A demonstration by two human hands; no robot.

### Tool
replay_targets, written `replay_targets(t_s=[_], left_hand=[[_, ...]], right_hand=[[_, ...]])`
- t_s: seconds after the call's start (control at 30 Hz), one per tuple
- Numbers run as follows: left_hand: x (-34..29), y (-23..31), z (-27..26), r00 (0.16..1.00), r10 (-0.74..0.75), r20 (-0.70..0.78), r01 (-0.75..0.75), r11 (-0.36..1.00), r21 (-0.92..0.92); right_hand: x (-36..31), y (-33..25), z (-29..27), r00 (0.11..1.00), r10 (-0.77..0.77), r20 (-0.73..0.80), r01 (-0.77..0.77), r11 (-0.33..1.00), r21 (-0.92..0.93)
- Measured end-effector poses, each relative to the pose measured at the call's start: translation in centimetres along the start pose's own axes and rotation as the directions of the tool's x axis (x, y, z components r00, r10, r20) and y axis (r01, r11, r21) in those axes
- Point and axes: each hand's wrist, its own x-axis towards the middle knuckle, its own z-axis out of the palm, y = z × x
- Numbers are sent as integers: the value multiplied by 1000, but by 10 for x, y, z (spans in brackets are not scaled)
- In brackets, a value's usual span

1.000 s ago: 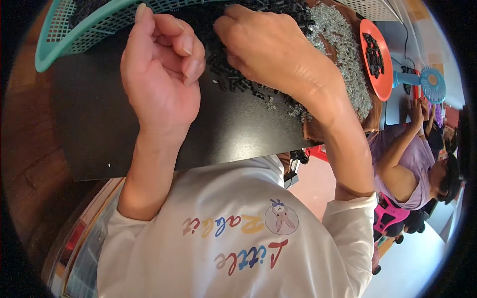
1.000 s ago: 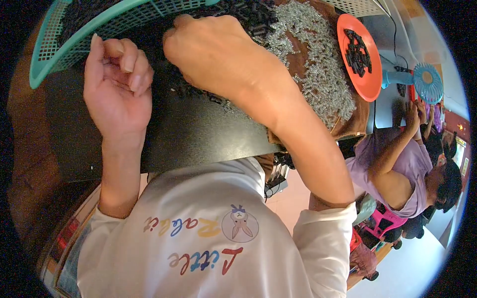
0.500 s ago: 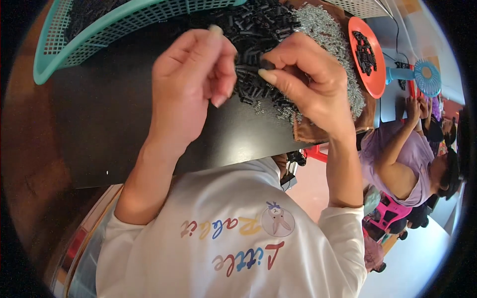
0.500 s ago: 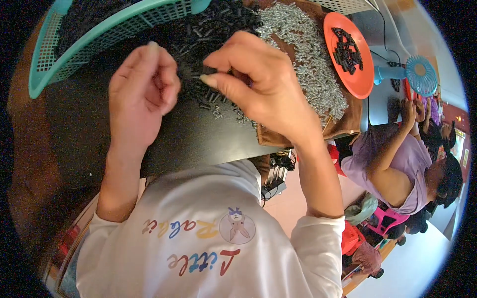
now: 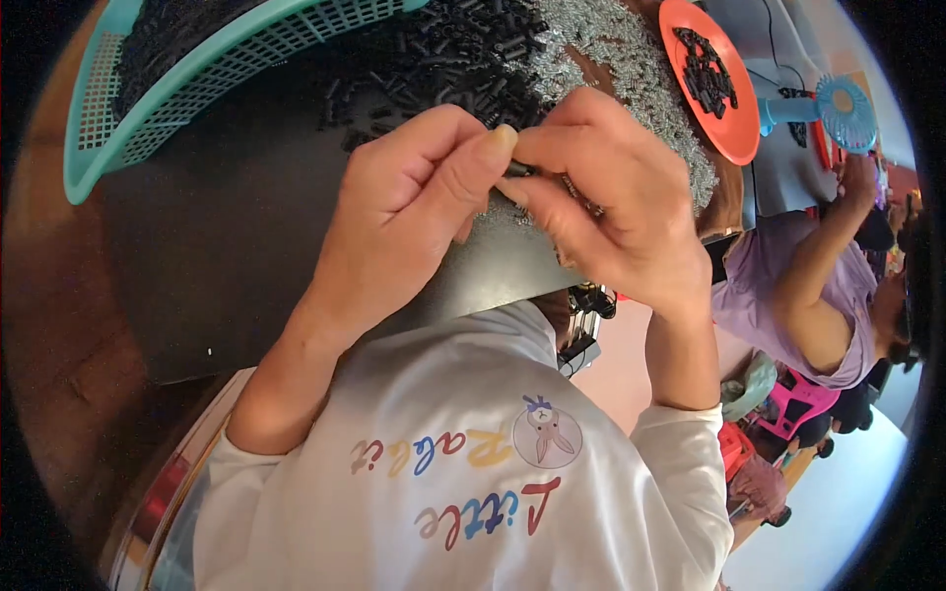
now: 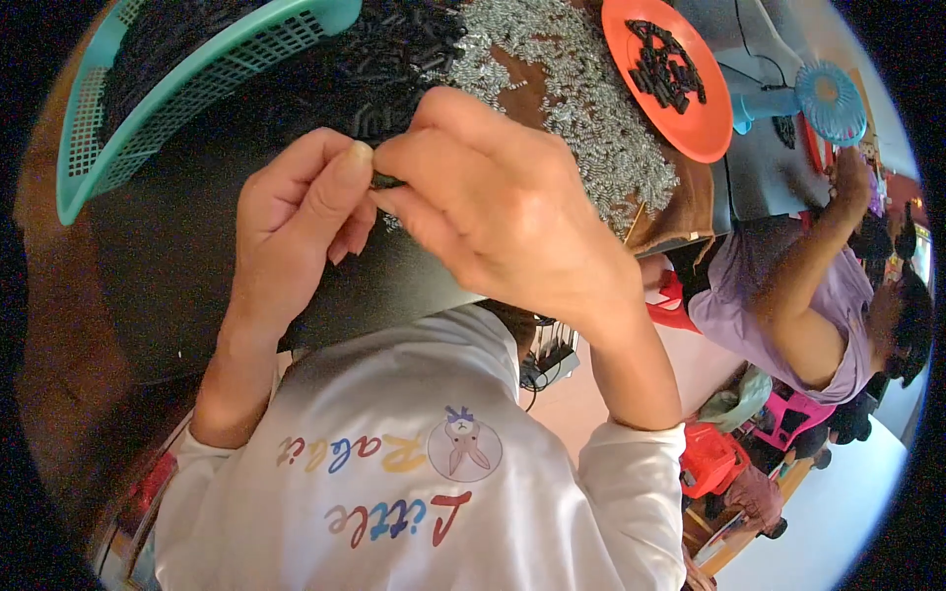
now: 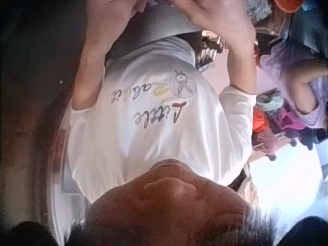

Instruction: The person assembles small black plastic components and silver metal pins by hand at a workbench.

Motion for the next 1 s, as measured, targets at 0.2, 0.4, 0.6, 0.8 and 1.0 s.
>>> replay_targets(t_s=[0.2,0.4,0.6,0.8,1.0], left_hand=[[8,7,4,986,-119,-115,57,894,-444],[13,-7,-1,996,-81,-39,36,756,-654],[15,-6,8,994,-101,39,97,666,-740],[16,-13,13,992,-102,79,127,674,-728],[16,-19,10,990,-105,99,144,661,-736]], right_hand=[[-13,6,-47,969,241,-58,-242,970,-6],[-50,30,-63,939,340,50,-319,916,-245],[-46,30,-56,934,345,97,-300,901,-315],[-38,45,-49,944,306,121,-226,869,-440],[-27,52,-53,950,251,187,-152,891,-427]])
